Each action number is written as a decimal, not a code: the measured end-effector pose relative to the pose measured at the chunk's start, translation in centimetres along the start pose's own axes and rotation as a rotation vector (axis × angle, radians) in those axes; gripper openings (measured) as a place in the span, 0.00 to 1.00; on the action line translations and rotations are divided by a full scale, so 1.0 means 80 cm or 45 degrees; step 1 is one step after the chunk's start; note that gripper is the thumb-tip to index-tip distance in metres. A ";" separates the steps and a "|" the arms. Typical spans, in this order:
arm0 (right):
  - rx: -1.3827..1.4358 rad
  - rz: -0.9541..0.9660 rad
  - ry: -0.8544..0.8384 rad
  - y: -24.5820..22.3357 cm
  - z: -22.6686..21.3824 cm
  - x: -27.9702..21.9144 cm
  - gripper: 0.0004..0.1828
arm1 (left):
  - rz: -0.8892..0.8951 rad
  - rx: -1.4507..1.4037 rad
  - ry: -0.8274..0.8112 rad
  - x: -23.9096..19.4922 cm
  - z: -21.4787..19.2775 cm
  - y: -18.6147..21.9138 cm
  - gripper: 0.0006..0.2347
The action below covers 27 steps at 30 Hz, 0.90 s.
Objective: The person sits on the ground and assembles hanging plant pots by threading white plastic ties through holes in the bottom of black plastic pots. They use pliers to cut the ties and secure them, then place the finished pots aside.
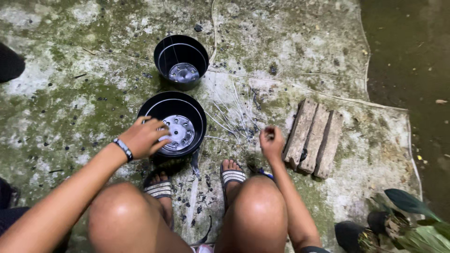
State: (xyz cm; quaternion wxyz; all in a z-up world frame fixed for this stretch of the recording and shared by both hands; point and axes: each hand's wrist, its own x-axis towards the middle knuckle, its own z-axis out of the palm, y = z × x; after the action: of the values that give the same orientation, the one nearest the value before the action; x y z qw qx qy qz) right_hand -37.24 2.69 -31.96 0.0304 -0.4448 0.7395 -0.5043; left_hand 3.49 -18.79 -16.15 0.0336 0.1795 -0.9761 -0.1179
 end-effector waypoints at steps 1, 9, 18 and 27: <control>-0.039 -0.063 -0.002 -0.019 -0.012 0.028 0.10 | -0.029 -0.025 -0.032 0.014 -0.012 0.002 0.14; -0.165 -0.253 -0.249 -0.246 -0.098 0.182 0.07 | -0.179 -0.703 -0.172 0.157 -0.032 0.088 0.19; 0.146 -0.509 -0.192 -0.356 -0.074 0.104 0.04 | -0.399 -2.465 0.423 0.217 -0.022 0.145 0.17; 0.558 -0.095 -0.444 -0.340 -0.040 0.097 0.12 | -0.446 -2.177 0.628 0.216 -0.023 0.141 0.09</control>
State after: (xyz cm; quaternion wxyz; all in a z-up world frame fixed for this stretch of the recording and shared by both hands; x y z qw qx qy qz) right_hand -26.43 -2.95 -6.26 0.2342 -0.5345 0.5797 -0.5687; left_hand -16.28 -15.12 -11.23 0.3452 0.2595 -0.4795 -0.7639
